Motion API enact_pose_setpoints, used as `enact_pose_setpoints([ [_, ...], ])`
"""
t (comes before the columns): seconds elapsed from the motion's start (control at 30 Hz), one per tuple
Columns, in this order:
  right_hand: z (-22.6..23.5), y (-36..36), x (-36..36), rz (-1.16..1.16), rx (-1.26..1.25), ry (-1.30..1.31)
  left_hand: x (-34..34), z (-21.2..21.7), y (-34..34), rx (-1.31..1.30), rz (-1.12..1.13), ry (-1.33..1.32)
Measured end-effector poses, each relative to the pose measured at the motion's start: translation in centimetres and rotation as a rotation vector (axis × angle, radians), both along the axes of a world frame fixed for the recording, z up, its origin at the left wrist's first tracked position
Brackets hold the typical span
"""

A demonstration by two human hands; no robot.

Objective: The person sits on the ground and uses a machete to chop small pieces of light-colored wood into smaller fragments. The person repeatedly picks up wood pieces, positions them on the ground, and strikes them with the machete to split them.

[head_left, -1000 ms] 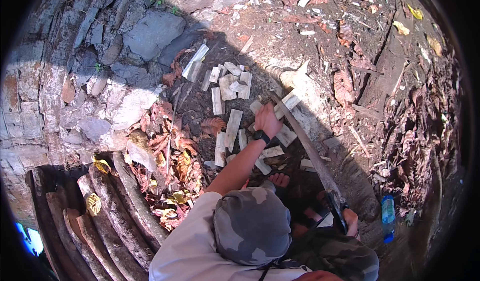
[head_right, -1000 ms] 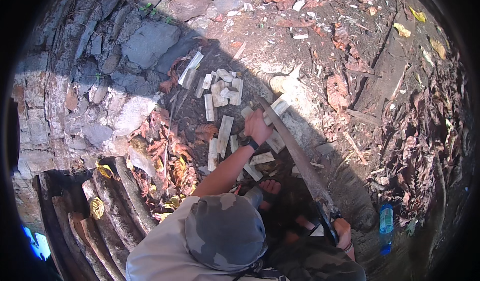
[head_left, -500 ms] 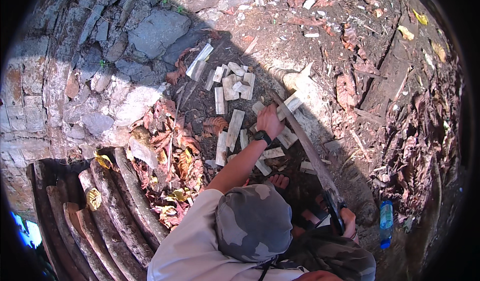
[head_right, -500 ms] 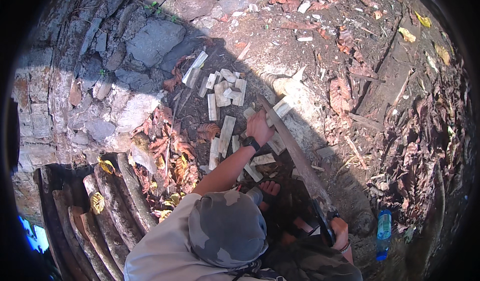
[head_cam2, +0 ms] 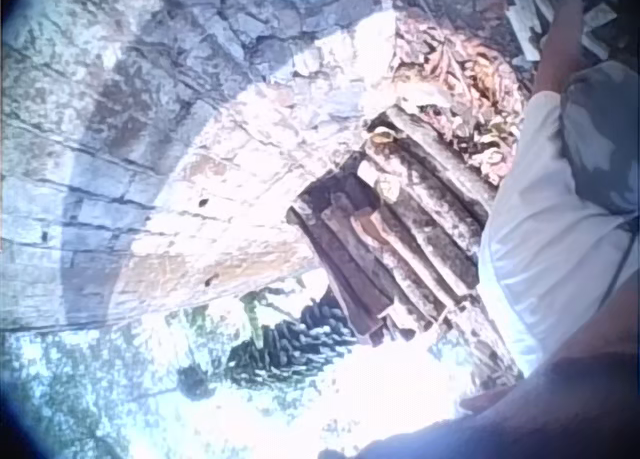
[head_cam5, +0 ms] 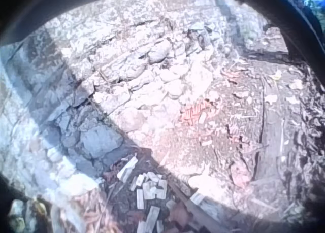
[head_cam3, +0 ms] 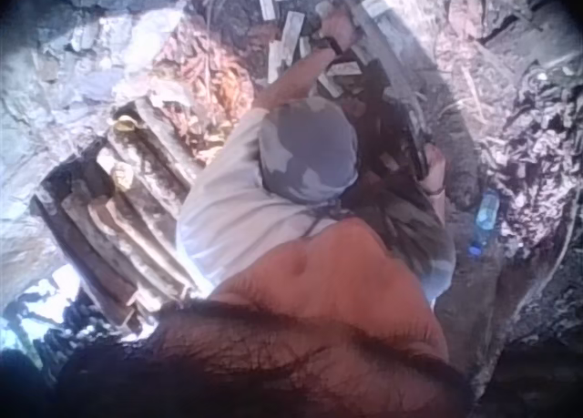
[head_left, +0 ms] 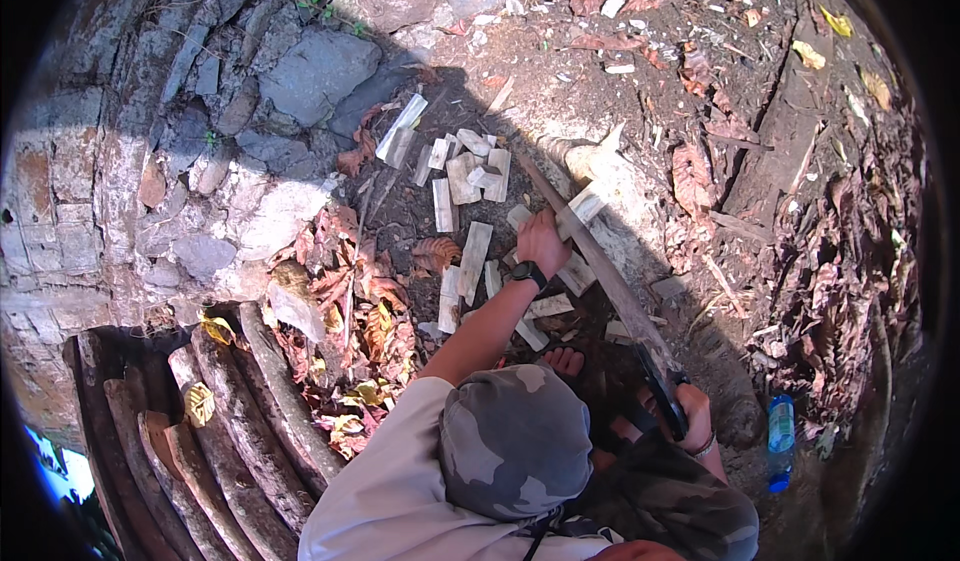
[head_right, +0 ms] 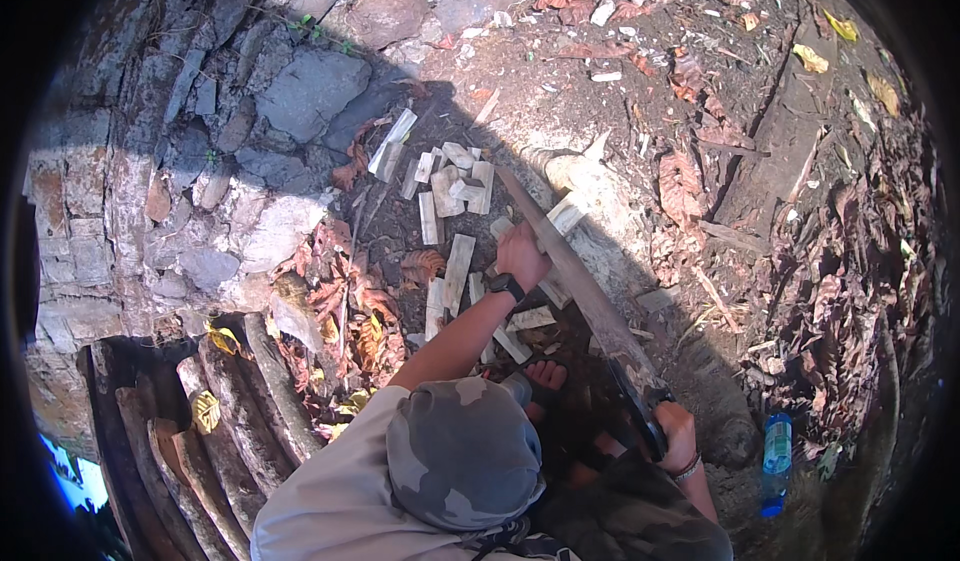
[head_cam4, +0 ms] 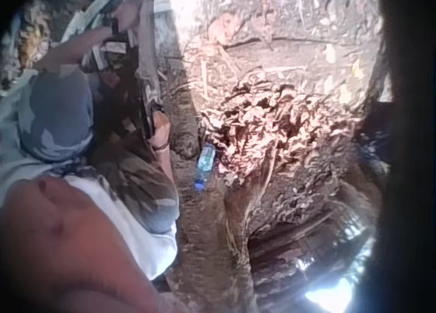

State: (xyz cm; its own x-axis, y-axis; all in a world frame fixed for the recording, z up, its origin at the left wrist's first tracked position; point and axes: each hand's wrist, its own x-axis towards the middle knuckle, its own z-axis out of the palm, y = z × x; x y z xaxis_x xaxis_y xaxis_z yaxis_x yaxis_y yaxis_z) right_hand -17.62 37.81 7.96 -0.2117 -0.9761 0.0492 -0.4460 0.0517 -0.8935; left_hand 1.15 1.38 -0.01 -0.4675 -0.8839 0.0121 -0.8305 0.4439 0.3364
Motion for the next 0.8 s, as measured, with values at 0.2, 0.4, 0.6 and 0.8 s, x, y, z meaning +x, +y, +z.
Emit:
enact_pose_setpoints([
  [0.2,-0.3,7.0,-1.6,0.072,0.065,0.067,0.3,0.0,0.1,-0.069,-0.029,0.019],
  [0.4,1.2,-5.2,0.5,0.089,-0.066,0.043,0.3,-0.6,-0.2,-0.086,-0.055,-0.005],
  [0.6,-0.8,3.8,-1.2,0.028,-0.003,0.020,-0.1,0.1,-0.1,0.001,0.001,-0.003],
  [0.8,0.2,4.4,-1.3,0.064,0.072,0.078,0.1,-0.1,0.0,-0.021,-0.010,-0.041],
])
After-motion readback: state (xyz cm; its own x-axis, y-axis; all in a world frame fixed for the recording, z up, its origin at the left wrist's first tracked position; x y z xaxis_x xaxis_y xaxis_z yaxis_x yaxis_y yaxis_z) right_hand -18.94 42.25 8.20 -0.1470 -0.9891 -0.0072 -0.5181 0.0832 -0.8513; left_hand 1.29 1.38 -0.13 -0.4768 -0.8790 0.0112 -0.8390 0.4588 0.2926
